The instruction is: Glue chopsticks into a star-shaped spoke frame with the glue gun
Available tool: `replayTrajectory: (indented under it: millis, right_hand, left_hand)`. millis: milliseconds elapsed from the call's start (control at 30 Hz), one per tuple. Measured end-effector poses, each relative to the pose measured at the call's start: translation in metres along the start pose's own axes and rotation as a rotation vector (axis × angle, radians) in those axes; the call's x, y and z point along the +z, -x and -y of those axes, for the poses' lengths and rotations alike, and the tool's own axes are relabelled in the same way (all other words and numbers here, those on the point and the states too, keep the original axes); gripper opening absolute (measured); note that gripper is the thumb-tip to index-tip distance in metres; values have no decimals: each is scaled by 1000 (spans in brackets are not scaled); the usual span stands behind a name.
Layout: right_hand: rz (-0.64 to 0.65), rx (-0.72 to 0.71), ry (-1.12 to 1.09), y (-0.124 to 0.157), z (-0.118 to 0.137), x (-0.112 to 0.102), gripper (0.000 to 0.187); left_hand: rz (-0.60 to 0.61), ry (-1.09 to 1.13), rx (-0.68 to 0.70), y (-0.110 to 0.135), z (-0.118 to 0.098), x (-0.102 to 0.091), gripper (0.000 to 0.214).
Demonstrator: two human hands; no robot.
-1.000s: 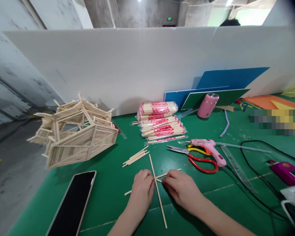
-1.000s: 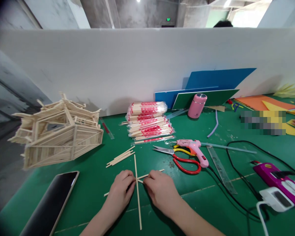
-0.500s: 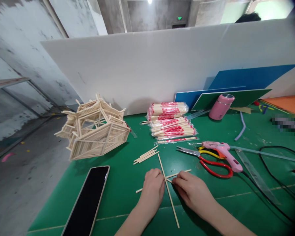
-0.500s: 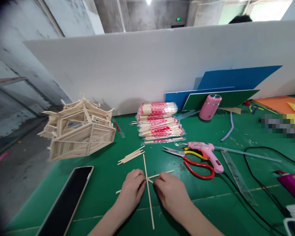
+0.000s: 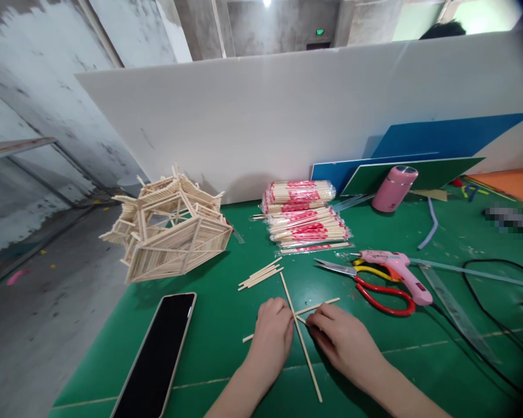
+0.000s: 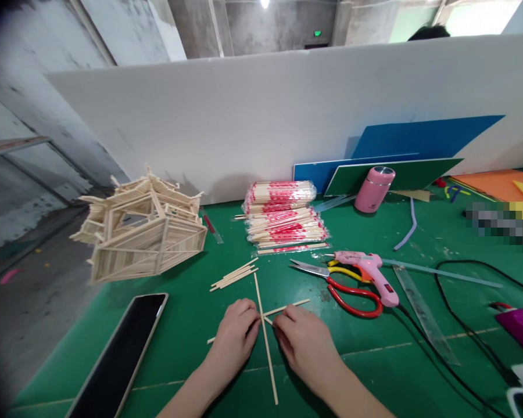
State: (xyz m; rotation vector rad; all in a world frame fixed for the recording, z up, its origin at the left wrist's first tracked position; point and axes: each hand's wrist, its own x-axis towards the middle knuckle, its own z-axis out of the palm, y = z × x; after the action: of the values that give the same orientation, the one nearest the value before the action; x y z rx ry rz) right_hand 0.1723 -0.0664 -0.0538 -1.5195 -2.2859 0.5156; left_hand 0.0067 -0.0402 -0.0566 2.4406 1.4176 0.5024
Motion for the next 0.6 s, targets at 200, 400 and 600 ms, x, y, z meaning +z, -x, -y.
replayTrajectory:
  millis: [200, 400, 600]
  right_hand:
    - [20, -7, 51, -4, 0, -3, 22]
    - [22, 4, 72, -4, 1, -5, 21]
    - [44, -3, 55, -5, 0, -9, 22]
  left_hand:
    - [-15, 10, 12, 0, 1, 1, 21]
    - [-30, 40, 30, 0, 3, 2, 21]
    - [-20, 44, 42, -2, 4, 3, 22]
